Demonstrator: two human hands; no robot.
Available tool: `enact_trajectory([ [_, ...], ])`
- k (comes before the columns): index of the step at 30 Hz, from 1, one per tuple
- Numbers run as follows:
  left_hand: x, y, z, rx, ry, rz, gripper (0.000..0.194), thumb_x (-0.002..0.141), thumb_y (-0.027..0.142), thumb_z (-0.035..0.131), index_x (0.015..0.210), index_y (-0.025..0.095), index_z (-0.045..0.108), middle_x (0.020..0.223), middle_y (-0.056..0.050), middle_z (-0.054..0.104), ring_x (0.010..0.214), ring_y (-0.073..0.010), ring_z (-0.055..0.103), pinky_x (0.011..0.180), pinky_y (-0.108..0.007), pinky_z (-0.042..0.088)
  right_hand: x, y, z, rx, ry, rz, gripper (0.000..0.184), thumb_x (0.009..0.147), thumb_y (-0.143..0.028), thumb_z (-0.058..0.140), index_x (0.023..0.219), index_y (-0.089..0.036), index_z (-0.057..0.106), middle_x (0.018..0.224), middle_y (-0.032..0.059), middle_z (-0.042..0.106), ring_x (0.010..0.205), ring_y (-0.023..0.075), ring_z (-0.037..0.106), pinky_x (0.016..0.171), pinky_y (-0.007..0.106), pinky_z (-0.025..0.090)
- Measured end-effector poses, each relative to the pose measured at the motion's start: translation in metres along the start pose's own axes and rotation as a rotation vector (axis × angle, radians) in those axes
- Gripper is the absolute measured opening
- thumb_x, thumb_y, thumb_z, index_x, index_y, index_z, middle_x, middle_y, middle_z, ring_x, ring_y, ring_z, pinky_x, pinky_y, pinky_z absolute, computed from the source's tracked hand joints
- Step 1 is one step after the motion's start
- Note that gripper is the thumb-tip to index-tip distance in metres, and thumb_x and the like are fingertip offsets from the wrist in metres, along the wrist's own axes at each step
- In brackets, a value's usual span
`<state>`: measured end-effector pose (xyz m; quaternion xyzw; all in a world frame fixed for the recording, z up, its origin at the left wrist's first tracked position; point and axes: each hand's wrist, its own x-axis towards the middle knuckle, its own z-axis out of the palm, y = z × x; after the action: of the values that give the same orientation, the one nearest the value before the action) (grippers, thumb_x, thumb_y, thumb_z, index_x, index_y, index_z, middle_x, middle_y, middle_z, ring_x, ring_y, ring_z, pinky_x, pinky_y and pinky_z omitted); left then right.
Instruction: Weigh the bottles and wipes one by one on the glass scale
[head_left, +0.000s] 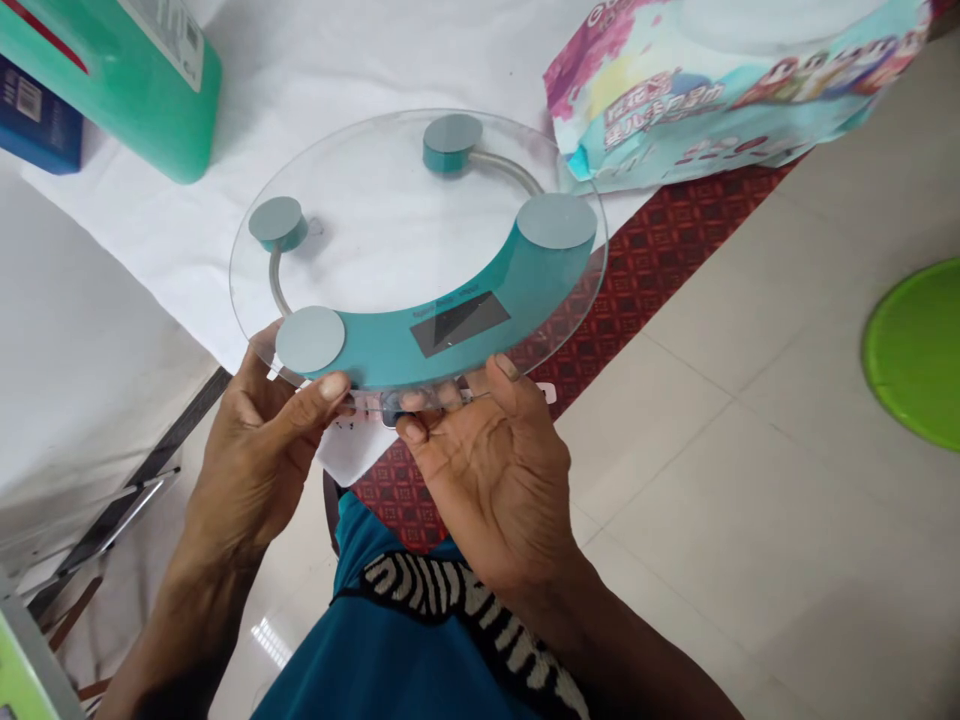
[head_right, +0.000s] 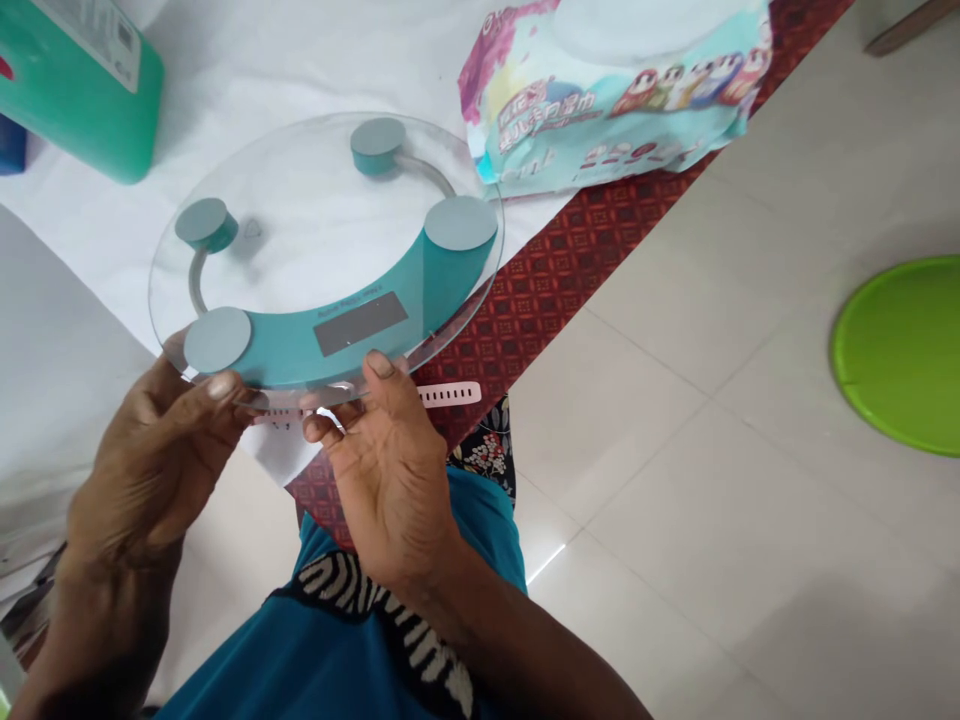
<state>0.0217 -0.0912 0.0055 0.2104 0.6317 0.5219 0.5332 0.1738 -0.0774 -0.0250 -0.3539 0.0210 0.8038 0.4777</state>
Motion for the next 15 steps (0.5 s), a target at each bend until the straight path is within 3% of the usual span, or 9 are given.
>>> enact_trajectory([
  [3,-0.004,-0.005,0.012,0.004,0.026,0.012,0.055,0.078,0.024,0.094,0.126,0.027,0.068,0.114,-0.004,0.075,0.098,-0.0239,0.076,0.082,-0.035,0.067,0.000,0.000,-0.001,-0.011,0.001,0.018,0.019,0.085,-0.040,0.083,0.088,-0.029,0.068,0.103,-0.0022,0.072,0.088,0.0166,0.066,0.078,0.032,0.054],
  [6,-0.006,-0.009,0.021,-0.007,0.058,0.019,0.058,0.079,0.025,0.094,0.128,0.028,0.063,0.109,-0.003,0.076,0.097,-0.0260,0.077,0.083,-0.040,0.067,0.000,-0.001,-0.003,-0.043,0.004,-0.011,0.017,0.085,-0.037,0.083,0.086,-0.029,0.068,0.098,-0.0015,0.070,0.092,0.0176,0.067,0.081,0.032,0.055],
  [10,-0.007,-0.014,0.027,-0.023,0.094,0.041,0.054,0.078,0.024,0.094,0.123,0.028,0.064,0.106,-0.002,0.075,0.096,-0.0246,0.076,0.085,-0.039,0.065,0.000,-0.002,-0.004,-0.075,0.007,-0.049,0.015,0.090,-0.041,0.078,0.085,-0.031,0.069,0.097,-0.0008,0.071,0.094,0.0185,0.067,0.084,0.034,0.057],
  [15,-0.006,-0.015,0.025,-0.007,0.075,0.072,0.048,0.079,0.023,0.094,0.118,0.027,0.065,0.107,-0.003,0.074,0.094,-0.0215,0.074,0.080,-0.034,0.063,0.001,-0.003,-0.003,-0.061,-0.019,-0.035,0.015,0.086,-0.038,0.083,0.087,-0.031,0.070,0.092,-0.0011,0.070,0.093,0.0192,0.066,0.085,0.035,0.057],
])
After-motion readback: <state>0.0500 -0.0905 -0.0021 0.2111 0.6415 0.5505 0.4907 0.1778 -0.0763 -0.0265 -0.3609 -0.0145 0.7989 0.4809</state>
